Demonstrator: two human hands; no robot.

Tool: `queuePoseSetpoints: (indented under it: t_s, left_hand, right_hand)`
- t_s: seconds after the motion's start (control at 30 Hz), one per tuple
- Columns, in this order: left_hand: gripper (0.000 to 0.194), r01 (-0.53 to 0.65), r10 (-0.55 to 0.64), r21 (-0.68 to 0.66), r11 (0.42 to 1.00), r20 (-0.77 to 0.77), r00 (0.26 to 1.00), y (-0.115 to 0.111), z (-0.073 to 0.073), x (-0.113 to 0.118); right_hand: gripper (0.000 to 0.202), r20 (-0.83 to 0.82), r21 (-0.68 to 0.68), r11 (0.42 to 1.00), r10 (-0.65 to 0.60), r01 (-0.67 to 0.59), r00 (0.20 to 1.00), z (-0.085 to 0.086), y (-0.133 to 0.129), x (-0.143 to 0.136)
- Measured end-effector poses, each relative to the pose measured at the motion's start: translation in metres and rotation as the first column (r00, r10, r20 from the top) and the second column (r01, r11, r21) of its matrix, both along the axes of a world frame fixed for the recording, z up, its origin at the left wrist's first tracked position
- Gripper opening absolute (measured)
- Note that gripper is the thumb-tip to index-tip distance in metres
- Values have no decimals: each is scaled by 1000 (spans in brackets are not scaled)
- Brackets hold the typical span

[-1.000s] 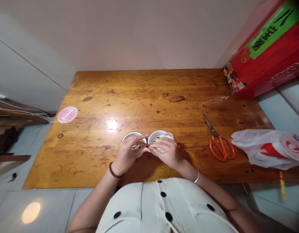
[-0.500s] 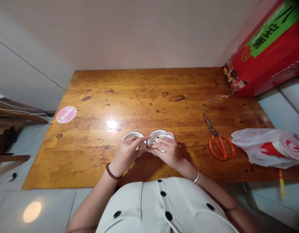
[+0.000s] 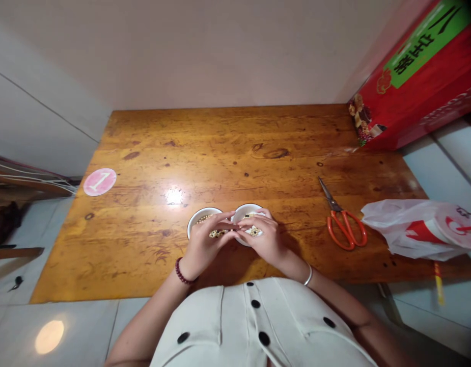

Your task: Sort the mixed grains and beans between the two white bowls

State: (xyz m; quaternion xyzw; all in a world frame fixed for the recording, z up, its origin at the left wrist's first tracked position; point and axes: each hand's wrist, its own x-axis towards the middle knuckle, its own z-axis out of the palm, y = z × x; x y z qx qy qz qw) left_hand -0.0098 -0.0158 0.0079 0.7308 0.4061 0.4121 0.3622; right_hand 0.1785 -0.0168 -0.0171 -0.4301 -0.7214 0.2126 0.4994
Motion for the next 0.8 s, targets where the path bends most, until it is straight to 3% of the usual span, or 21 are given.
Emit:
queuePoseSetpoints:
  t_s: [0.27,0.47,0.63,0.8]
  left_hand:
    - [40,-11,13,-40,999,43,999,1,6,-1]
    - [35,-43,43,-20,999,-17,999,0,7,-6]
    - [5,-136,142,64,989,-95,985,1,10,-7]
    - [12,-121,153,173,978,-185,971,4,15,-7]
  right_hand:
    - [13,-38,-23,1000,-10,9,999,-1,-2,0]
    - [17,-147,-100,995,-17,3,989,3,-2,1]
    - [14,-200,-177,984,-27,-9,979,4,-1,3]
    - [13,-178,-247,968,-100,53,979,1,-1,4]
